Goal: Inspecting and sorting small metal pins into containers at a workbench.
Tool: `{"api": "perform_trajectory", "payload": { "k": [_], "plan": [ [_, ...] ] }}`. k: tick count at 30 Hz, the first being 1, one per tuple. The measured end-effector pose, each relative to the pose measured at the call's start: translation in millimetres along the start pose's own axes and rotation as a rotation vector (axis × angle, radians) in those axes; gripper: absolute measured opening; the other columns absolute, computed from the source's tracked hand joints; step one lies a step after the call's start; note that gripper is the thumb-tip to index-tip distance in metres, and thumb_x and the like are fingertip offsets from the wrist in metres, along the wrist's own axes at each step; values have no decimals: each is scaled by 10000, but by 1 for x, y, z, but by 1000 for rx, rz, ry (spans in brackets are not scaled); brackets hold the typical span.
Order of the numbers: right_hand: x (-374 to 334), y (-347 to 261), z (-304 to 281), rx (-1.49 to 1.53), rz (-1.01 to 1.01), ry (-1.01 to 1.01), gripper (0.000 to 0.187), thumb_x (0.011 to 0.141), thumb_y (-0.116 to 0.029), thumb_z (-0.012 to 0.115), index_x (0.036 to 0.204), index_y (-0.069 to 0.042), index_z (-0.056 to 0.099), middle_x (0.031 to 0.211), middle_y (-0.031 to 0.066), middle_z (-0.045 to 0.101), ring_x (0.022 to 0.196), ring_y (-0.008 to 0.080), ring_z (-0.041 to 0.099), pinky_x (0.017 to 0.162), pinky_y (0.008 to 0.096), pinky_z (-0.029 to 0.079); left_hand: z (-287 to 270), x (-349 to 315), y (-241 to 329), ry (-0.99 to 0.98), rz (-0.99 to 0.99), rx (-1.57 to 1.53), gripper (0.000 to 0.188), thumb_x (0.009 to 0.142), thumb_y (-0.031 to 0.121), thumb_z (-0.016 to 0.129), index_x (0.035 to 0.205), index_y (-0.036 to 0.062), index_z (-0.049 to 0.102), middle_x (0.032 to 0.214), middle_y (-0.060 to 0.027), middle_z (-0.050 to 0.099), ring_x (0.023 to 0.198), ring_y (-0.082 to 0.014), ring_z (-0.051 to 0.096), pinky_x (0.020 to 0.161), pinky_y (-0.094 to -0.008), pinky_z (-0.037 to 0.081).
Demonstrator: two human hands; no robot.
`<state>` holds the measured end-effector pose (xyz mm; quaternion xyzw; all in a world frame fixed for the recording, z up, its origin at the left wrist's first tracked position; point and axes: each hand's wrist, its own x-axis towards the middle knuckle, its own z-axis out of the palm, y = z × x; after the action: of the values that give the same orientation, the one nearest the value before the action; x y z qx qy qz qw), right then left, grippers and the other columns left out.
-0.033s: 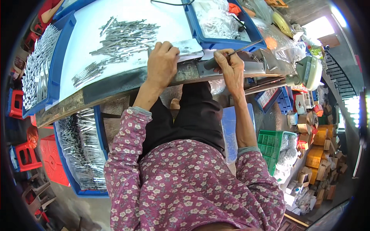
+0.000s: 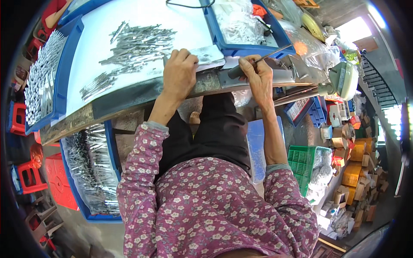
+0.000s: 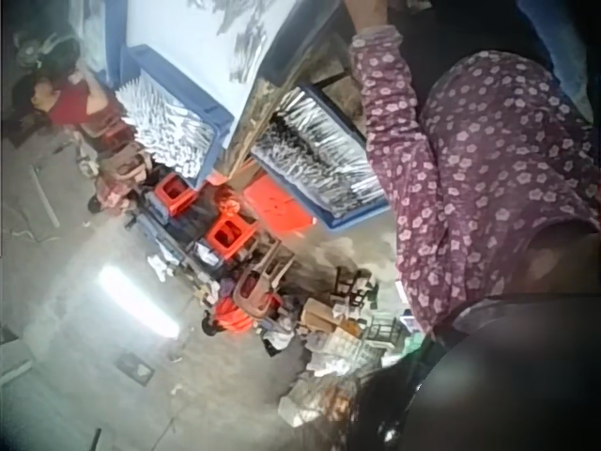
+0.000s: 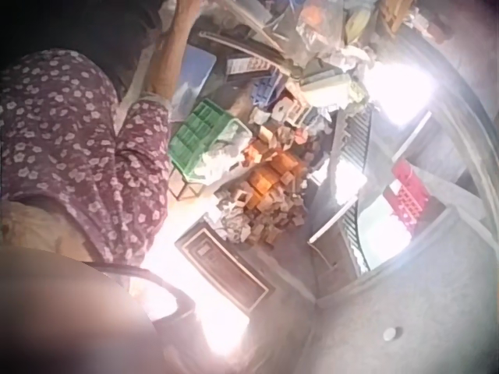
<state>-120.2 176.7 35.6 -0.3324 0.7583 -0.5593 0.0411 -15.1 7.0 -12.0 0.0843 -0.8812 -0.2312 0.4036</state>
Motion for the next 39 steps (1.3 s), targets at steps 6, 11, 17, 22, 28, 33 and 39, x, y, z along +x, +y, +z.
{"api": "perform_trajectory", "payload": {
  "k": [6,11,17,22,28,33,39],
  "plan": [
    [36,-14,-27,-483,-268,99,144,830,-171,553,839,-28,566,578,150,562,614,338,588,565,379,438,-12,-3,2,70,-40,-101,69,713,2,614,775,22,592,783,-93,526,780,-273,505,687,-355,420],
    [83,6,-14,-652,-432,-43,160,763,-84,481,872,-16,576,766,230,597,738,396,576,656,449,442,-45,-14,-9,92,-147,-135,64,782,26,600,842,3,592,820,-102,582,778,-227,556,670,-292,444],
    [139,54,4,-1066,-305,-340,268,748,-233,508,879,-30,625,795,212,619,722,383,596,674,451,459,-102,-38,-36,203,-336,-31,94,779,43,605,870,22,611,814,-105,593,777,-249,555,687,-326,432],
    [169,56,8,-1110,-116,-509,342,686,-277,516,788,29,632,830,264,613,787,390,620,684,463,477,-149,-69,-80,289,-454,157,94,773,58,610,863,30,619,814,-109,600,767,-248,557,674,-326,435],
    [172,50,12,-990,39,-514,282,606,-225,555,677,40,618,651,239,596,646,333,625,601,394,463,-181,-90,-109,321,-347,418,65,748,37,596,811,35,612,812,-105,600,790,-285,529,710,-366,419],
    [179,59,13,-940,50,-506,241,597,-169,560,652,62,602,543,204,554,504,276,585,500,378,432,-183,-93,-123,266,-300,435,81,726,18,602,804,36,598,796,-105,589,788,-296,510,703,-375,415],
    [176,52,17,-800,63,-532,155,628,-88,535,507,5,512,452,15,432,361,106,403,340,287,261,-180,-96,-128,160,-277,481,92,708,-10,612,786,31,587,818,-100,582,783,-293,505,692,-376,423]
  ]
}}
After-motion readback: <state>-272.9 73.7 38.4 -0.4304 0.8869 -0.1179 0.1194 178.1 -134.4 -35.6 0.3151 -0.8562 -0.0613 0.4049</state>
